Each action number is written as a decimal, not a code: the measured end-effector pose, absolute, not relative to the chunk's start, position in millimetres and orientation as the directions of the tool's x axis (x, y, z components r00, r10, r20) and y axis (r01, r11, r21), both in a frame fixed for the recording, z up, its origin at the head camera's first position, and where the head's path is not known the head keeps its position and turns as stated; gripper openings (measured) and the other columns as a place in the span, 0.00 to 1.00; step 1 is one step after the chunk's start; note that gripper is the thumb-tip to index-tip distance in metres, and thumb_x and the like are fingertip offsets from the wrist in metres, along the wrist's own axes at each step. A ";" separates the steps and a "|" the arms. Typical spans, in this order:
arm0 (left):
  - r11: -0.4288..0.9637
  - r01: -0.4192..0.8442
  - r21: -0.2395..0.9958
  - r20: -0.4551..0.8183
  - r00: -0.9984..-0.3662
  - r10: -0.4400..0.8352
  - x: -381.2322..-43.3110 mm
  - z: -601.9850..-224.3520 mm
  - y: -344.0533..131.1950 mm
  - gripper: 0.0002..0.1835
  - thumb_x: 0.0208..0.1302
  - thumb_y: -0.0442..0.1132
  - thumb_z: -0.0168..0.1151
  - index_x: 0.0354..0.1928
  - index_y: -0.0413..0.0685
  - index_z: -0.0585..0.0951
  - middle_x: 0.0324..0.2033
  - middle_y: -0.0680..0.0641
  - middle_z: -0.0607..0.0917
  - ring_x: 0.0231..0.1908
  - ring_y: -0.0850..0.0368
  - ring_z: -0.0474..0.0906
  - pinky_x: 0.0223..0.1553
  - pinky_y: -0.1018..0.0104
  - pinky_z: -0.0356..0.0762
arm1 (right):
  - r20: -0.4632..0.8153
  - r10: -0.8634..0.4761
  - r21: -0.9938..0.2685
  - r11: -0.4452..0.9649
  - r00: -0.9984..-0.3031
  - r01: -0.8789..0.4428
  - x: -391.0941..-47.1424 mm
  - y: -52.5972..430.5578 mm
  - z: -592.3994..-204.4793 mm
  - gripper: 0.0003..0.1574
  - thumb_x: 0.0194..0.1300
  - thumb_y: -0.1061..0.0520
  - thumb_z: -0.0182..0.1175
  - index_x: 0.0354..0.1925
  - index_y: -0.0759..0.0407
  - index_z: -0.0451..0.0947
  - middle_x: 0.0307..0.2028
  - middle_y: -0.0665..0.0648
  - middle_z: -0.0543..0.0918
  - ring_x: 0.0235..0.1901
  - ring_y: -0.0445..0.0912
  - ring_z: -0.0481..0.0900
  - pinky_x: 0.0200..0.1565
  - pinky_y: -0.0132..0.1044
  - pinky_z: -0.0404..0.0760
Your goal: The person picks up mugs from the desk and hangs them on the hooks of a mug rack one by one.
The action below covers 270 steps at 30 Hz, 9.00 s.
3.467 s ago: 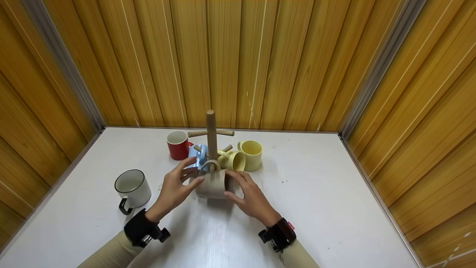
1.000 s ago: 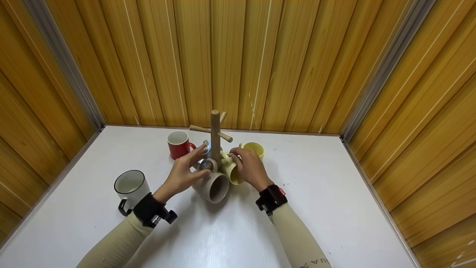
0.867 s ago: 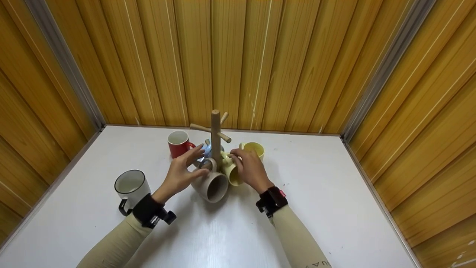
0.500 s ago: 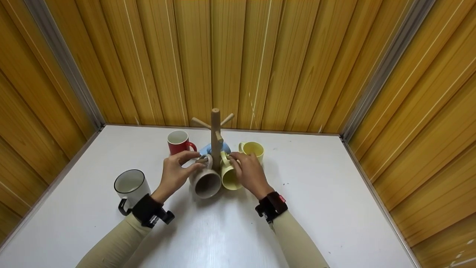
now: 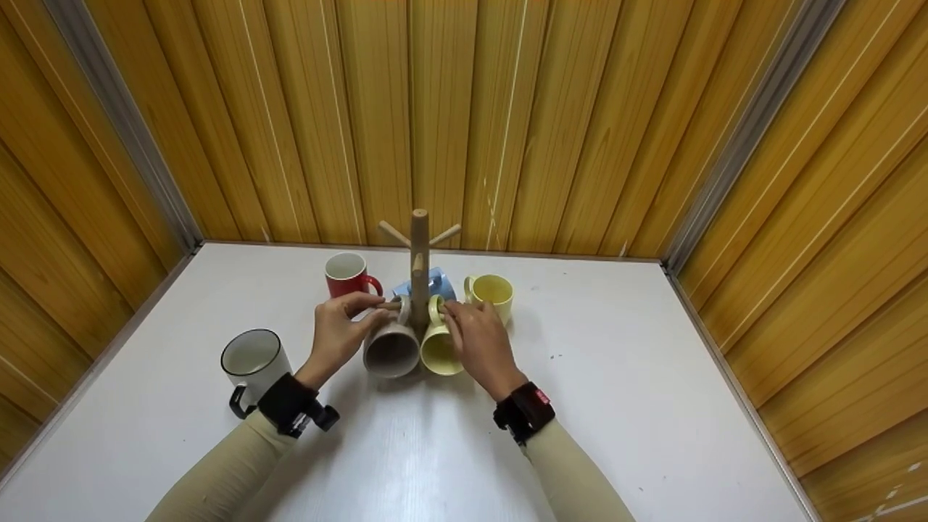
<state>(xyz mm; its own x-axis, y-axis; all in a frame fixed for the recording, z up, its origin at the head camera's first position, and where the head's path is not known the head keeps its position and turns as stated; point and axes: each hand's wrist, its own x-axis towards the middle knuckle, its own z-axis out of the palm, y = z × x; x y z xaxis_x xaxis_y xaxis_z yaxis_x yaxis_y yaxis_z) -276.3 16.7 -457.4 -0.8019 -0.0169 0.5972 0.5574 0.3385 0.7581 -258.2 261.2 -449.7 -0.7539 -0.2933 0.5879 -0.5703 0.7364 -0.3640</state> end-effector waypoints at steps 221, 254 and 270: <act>0.027 0.508 0.861 0.472 -0.818 0.329 -238.5 -426.6 3.0 0.39 0.60 0.38 0.76 0.74 0.52 0.72 0.55 0.40 0.84 0.43 0.49 0.86 0.45 0.57 0.87 | 0.647 -0.326 -0.515 0.480 -0.690 -0.710 -216.1 260.5 -428.9 0.58 0.50 0.53 0.83 0.73 0.61 0.65 0.60 0.54 0.80 0.50 0.51 0.82 0.45 0.41 0.86; 0.103 0.530 0.842 0.493 -0.833 0.250 -245.6 -422.9 12.8 0.35 0.63 0.43 0.74 0.71 0.49 0.74 0.55 0.40 0.86 0.47 0.50 0.86 0.49 0.53 0.86 | 0.638 -0.242 -0.538 0.540 -0.731 -0.648 -220.1 259.4 -430.3 0.56 0.50 0.49 0.83 0.69 0.67 0.68 0.56 0.60 0.82 0.46 0.51 0.83 0.44 0.49 0.86; 0.112 0.506 0.855 0.475 -0.852 0.220 -246.6 -422.2 13.8 0.33 0.64 0.42 0.73 0.70 0.46 0.75 0.54 0.40 0.86 0.46 0.48 0.87 0.49 0.49 0.85 | 0.595 -0.233 -0.584 0.532 -0.769 -0.613 -222.2 256.5 -431.1 0.54 0.52 0.48 0.81 0.69 0.66 0.67 0.56 0.62 0.82 0.48 0.53 0.83 0.47 0.55 0.85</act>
<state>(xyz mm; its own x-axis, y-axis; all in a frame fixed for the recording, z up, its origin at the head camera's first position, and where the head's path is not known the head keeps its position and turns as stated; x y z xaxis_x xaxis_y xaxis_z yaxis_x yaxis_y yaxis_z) -246.6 13.8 -422.2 -0.8519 0.2199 0.4754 0.5061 0.1122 0.8551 -222.2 256.5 -431.1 -0.7694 -0.2335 0.5945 -0.6128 0.5322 -0.5841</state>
